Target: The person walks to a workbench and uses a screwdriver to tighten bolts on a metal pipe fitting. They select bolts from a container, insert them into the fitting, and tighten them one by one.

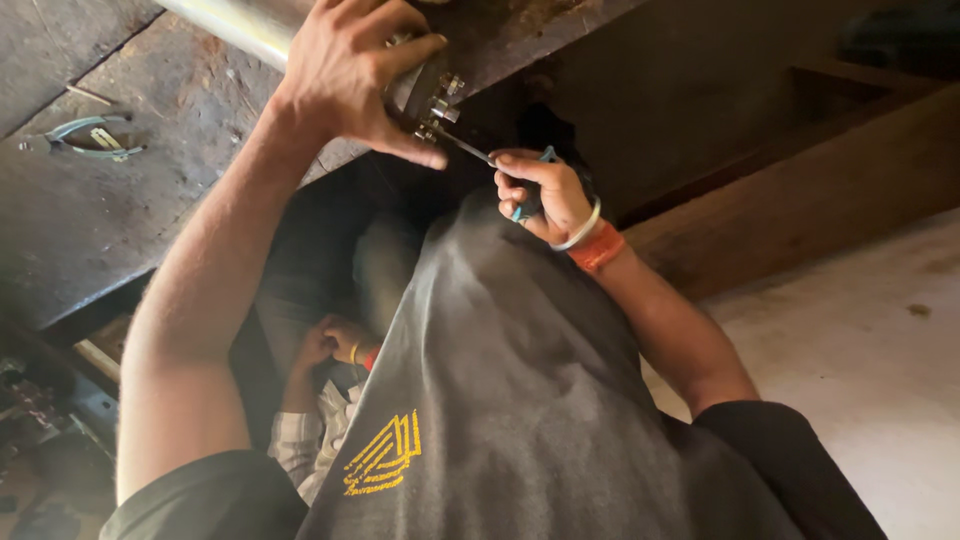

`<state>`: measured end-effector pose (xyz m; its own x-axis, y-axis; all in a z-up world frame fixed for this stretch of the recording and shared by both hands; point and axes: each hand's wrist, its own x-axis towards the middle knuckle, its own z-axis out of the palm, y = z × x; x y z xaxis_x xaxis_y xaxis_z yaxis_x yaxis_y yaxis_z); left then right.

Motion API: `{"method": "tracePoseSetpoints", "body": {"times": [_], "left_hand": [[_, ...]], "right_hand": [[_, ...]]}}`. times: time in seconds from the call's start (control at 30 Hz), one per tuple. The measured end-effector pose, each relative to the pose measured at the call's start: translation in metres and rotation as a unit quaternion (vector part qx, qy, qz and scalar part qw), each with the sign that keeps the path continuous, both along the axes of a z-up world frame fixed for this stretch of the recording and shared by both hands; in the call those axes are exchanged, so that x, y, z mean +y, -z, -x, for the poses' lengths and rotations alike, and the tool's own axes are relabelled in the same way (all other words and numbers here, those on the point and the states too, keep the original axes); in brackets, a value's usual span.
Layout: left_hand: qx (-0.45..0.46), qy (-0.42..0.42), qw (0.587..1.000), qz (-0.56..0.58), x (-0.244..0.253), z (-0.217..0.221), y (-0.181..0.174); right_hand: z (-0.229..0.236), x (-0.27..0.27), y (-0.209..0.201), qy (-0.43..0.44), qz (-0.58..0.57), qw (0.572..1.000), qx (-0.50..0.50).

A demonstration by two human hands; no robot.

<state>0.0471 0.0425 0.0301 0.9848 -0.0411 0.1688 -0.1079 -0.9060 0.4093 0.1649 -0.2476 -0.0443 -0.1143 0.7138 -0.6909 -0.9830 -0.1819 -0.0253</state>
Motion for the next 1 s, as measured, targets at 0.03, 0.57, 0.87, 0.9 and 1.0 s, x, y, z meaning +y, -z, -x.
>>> {"method": "tracePoseSetpoints", "body": {"times": [0.03, 0.57, 0.87, 0.9, 1.0], "left_hand": [[-0.002, 0.01, 1.0, -0.006, -0.001, -0.001, -0.002], [0.015, 0.054, 0.995, -0.077, -0.006, -0.008, 0.003], [0.023, 0.049, 0.996, -0.069, -0.005, -0.011, 0.001], [0.023, 0.048, 0.996, -0.067, -0.005, -0.011, 0.0], [0.025, 0.047, 0.996, -0.075, -0.008, -0.009, -0.002]], "right_hand": [[-0.001, 0.0, -0.002, -0.002, 0.017, 1.0, 0.018], [0.004, -0.001, -0.016, -0.022, 0.007, 0.988, -0.152], [-0.005, -0.005, -0.016, -0.042, 0.058, 0.996, -0.06], [-0.009, -0.004, -0.02, -0.042, 0.07, 0.996, -0.037], [-0.011, -0.004, -0.029, -0.001, 0.05, 0.997, 0.051]]}}
